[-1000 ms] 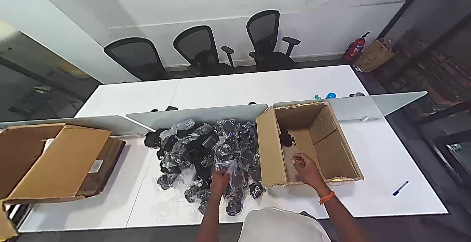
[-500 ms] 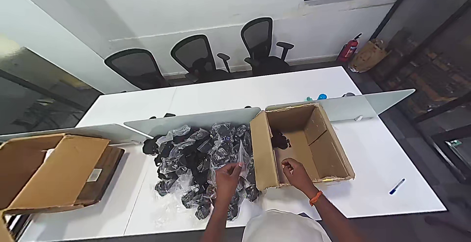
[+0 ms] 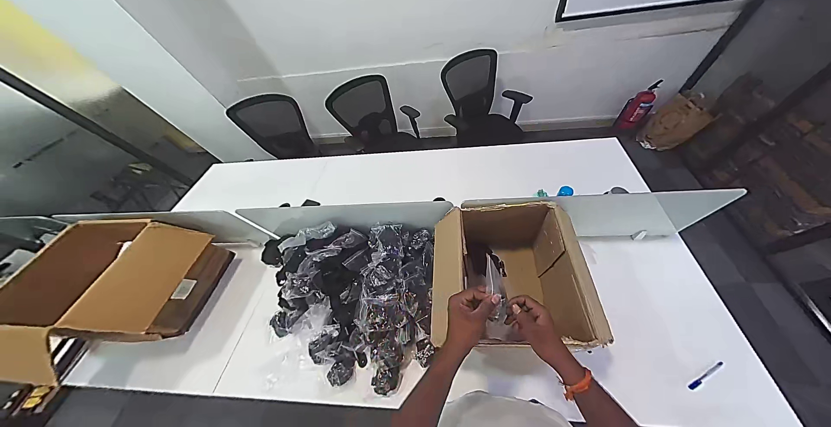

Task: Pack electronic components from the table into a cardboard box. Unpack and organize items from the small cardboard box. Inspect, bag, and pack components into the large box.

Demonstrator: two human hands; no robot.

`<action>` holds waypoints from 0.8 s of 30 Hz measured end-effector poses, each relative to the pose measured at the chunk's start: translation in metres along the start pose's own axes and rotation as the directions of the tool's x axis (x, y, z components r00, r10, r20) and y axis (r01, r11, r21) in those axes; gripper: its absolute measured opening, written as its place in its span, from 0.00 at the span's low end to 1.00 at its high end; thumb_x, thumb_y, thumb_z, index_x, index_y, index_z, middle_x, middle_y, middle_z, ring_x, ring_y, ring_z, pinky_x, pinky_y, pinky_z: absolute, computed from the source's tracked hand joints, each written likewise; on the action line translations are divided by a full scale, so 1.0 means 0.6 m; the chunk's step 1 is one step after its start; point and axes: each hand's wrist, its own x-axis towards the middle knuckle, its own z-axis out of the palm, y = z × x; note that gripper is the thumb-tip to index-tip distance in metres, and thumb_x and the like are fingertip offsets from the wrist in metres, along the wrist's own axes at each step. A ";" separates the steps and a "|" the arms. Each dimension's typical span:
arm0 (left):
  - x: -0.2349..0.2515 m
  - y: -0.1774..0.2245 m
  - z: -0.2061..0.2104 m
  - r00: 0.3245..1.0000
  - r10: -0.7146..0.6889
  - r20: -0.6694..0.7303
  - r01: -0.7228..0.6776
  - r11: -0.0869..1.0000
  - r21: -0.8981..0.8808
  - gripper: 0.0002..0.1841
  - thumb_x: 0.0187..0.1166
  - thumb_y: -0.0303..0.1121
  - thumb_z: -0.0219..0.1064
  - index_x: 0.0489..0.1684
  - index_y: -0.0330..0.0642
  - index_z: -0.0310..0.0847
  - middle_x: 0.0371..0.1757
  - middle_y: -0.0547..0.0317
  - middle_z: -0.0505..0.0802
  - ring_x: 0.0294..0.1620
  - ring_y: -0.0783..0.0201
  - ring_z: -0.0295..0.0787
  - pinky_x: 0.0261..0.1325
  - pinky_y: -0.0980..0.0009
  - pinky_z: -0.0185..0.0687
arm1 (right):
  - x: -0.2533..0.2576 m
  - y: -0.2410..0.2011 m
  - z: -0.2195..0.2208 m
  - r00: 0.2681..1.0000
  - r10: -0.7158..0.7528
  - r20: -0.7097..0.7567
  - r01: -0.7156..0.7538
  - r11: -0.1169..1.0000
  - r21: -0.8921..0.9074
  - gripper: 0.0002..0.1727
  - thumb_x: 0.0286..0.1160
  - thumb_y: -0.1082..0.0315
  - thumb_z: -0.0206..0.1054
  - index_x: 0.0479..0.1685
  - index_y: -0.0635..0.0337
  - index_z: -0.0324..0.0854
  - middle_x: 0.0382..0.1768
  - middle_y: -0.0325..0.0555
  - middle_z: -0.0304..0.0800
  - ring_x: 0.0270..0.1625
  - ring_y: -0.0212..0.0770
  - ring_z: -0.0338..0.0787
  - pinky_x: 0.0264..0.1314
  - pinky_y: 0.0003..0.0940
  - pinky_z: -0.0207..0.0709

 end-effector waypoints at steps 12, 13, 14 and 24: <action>-0.045 -0.154 0.071 0.937 0.282 0.205 -0.330 0.905 0.266 0.08 0.74 0.31 0.72 0.35 0.34 0.92 0.55 0.49 0.95 0.60 0.62 0.92 0.66 0.61 0.89 | 0.010 0.021 -0.053 0.998 0.062 -0.013 -0.062 0.997 -0.041 0.08 0.84 0.70 0.65 0.46 0.66 0.87 0.33 0.48 0.93 0.32 0.40 0.94 0.40 0.35 0.92; -0.044 -0.152 0.069 0.938 0.270 0.218 -0.320 0.916 0.244 0.09 0.76 0.32 0.70 0.39 0.34 0.92 0.53 0.50 0.96 0.58 0.62 0.93 0.64 0.61 0.90 | 0.007 0.027 -0.056 0.999 0.047 -0.009 -0.047 0.995 -0.091 0.09 0.84 0.68 0.64 0.43 0.64 0.87 0.30 0.46 0.92 0.31 0.38 0.92 0.38 0.35 0.90; -0.044 -0.149 0.067 0.946 0.236 0.221 -0.284 0.933 0.222 0.10 0.79 0.32 0.69 0.43 0.34 0.92 0.50 0.52 0.96 0.54 0.63 0.94 0.62 0.62 0.91 | 0.004 0.032 -0.060 1.000 0.028 0.003 -0.028 0.988 -0.149 0.10 0.85 0.67 0.63 0.42 0.62 0.88 0.30 0.44 0.92 0.30 0.37 0.91 0.38 0.35 0.88; -0.002 -0.124 0.097 0.986 -0.156 0.057 0.150 0.984 0.098 0.15 0.70 0.23 0.77 0.53 0.28 0.86 0.41 0.50 0.97 0.40 0.63 0.96 0.50 0.65 0.94 | 0.029 0.049 -0.098 0.971 -0.237 0.018 0.219 0.860 -0.461 0.09 0.80 0.66 0.67 0.42 0.59 0.92 0.41 0.42 0.92 0.43 0.31 0.90 0.50 0.29 0.87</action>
